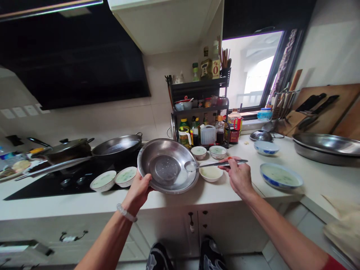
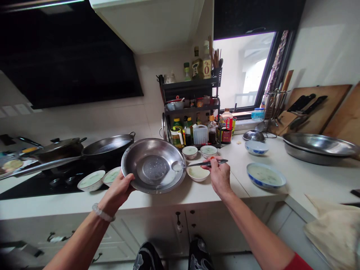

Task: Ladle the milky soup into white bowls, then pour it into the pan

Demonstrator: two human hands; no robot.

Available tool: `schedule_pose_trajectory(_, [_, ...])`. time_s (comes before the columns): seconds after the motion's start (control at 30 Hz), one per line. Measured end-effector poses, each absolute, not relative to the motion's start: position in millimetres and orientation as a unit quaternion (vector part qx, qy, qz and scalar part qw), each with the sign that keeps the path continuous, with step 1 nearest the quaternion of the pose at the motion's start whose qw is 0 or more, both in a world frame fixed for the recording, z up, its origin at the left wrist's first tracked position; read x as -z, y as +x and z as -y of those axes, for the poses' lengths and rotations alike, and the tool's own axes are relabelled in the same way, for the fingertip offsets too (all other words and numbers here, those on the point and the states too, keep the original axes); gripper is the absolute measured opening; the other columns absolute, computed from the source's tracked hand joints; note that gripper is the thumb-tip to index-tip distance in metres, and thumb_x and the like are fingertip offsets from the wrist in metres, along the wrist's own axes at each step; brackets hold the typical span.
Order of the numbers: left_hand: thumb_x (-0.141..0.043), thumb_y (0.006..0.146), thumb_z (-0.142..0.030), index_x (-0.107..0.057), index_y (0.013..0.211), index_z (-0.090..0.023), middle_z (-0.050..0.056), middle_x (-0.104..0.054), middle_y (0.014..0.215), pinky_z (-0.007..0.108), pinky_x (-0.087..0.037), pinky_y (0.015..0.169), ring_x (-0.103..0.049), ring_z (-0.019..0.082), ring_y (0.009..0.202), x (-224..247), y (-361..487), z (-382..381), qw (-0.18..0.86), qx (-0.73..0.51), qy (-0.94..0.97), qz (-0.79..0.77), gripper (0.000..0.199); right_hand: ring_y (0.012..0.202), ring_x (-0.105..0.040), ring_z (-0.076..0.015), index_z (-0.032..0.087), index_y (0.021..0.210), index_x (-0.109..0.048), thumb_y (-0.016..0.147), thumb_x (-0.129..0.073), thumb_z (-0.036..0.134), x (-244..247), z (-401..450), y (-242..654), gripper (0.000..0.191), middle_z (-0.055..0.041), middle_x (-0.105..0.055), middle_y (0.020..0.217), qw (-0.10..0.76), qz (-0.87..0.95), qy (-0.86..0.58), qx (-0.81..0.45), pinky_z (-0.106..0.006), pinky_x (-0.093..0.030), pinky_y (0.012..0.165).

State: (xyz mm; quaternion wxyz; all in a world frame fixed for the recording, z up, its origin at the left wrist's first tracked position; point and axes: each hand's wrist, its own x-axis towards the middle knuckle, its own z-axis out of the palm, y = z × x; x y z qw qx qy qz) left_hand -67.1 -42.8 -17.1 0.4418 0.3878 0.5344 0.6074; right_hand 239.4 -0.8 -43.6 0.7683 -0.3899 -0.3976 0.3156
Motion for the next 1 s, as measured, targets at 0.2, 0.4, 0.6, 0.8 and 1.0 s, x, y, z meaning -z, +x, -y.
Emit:
schedule_pose_trajectory(0.2, [-0.056, 0.054, -0.017, -0.046, 0.091, -0.023, -0.01, -0.05, 0.06, 0.019, -0.041, 0.047, -0.046, 0.007, 0.046, 15, -69, 42, 0.436, -0.608, 0.388, -0.538, 0.039, 0.06, -0.066, -0.0175, 0.018, 0.07, -0.06, 0.075, -0.069, 0.036, 44, 3, 265, 0.021, -0.0028, -0.067, 0.069, 0.784, 0.384, -0.404, -0.274, -0.032, -0.062, 0.055])
schedule_pose_trajectory(0.4, [-0.057, 0.053, -0.017, -0.044, 0.089, -0.022, -0.011, -0.051, 0.061, 0.019, -0.043, 0.047, -0.045, 0.007, 0.046, 13, -68, 42, 0.435, -0.609, 0.39, -0.537, 0.039, 0.054, -0.066, -0.0183, 0.019, 0.079, -0.061, 0.084, -0.063, 0.042, 59, 10, 290, 0.024, -0.006, -0.07, 0.076, 0.747, 0.453, -0.451, -0.184, -0.032, -0.058, 0.052])
schedule_pose_trajectory(0.6, [-0.056, 0.054, -0.017, -0.046, 0.091, -0.022, -0.009, -0.053, 0.063, 0.021, -0.045, 0.048, -0.048, 0.008, 0.048, 10, -66, 38, 0.421, -0.606, 0.406, -0.539, 0.039, 0.073, -0.072, -0.0225, 0.022, 0.091, -0.068, 0.092, -0.056, 0.036, 75, 34, 296, 0.019, -0.0087, -0.073, 0.087, 0.628, 0.669, -0.396, -0.038, -0.034, -0.059, 0.066])
schedule_pose_trajectory(0.8, [-0.055, 0.054, -0.014, -0.051, 0.12, -0.024, -0.004, -0.059, 0.076, 0.02, -0.044, 0.047, -0.052, 0.01, 0.051, -7, -53, 34, 0.406, -0.607, 0.454, -0.51, 0.067, 0.088, -0.071, -0.023, 0.025, 0.102, -0.071, 0.092, -0.056, 0.018, 78, 41, 300, 0.019, -0.009, -0.073, 0.092, 0.582, 0.761, -0.286, 0.013, -0.036, -0.059, 0.076])
schedule_pose_trajectory(1.0, [-0.055, 0.054, -0.013, -0.044, 0.136, -0.025, 0.001, -0.064, 0.087, 0.023, -0.046, 0.047, -0.055, 0.012, 0.052, -25, -38, 15, 0.39, -0.589, 0.496, -0.506, 0.084, 0.087, -0.069, -0.023, 0.025, 0.105, -0.071, 0.093, -0.056, 0.02, 85, 37, 309, 0.02, -0.0089, -0.072, 0.094, 0.588, 0.753, -0.293, -0.023, -0.037, -0.06, 0.072])
